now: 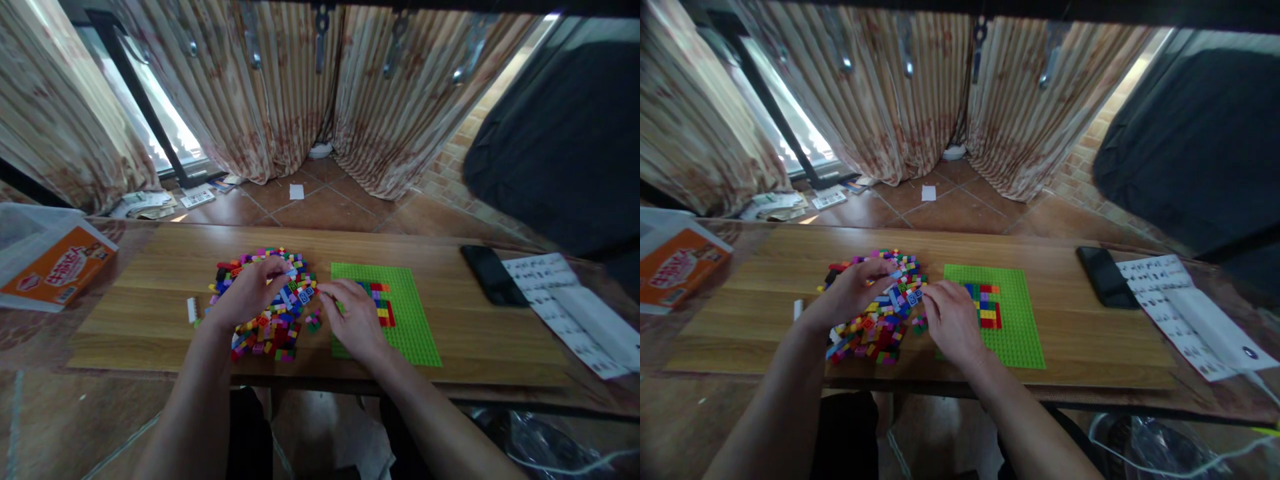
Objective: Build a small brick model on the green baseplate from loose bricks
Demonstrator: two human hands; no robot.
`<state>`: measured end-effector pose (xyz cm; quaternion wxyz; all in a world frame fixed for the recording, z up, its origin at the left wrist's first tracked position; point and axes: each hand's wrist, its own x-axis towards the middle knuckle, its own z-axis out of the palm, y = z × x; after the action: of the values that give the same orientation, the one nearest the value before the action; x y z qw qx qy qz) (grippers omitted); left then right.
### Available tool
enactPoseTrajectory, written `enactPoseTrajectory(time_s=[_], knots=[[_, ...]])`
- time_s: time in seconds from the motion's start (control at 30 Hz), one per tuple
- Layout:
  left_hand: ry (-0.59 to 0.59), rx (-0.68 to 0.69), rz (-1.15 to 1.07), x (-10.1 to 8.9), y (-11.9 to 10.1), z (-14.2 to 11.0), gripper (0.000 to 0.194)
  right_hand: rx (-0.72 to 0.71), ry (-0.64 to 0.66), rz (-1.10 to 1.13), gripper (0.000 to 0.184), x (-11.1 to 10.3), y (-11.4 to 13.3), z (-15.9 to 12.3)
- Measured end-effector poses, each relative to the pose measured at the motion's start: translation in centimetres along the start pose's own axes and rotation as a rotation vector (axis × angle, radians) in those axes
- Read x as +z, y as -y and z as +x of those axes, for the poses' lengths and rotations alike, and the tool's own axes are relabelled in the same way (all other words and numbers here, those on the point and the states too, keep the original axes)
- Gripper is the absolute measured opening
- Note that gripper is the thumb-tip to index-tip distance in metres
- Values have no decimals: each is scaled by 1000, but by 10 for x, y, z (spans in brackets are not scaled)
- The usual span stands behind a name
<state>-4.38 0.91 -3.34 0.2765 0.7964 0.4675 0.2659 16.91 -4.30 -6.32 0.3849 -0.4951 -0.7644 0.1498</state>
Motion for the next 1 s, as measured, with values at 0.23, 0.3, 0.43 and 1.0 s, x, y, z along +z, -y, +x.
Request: enactPoseTrajectory(time_s=[0.23, 0.3, 0.43, 1.0], knots=[[227, 41, -221, 41, -37, 13, 22, 50, -26, 18, 24, -29, -6, -1], [241, 39, -273, 52, -45, 17, 25, 18, 17, 24, 19, -38, -11, -3], [264, -15, -387, 68, -55, 24, 31, 16, 69, 43, 16, -54, -23, -8], [318, -60, -403, 94, -51, 33, 18, 99, 279, -92, 13, -84, -56, -23]])
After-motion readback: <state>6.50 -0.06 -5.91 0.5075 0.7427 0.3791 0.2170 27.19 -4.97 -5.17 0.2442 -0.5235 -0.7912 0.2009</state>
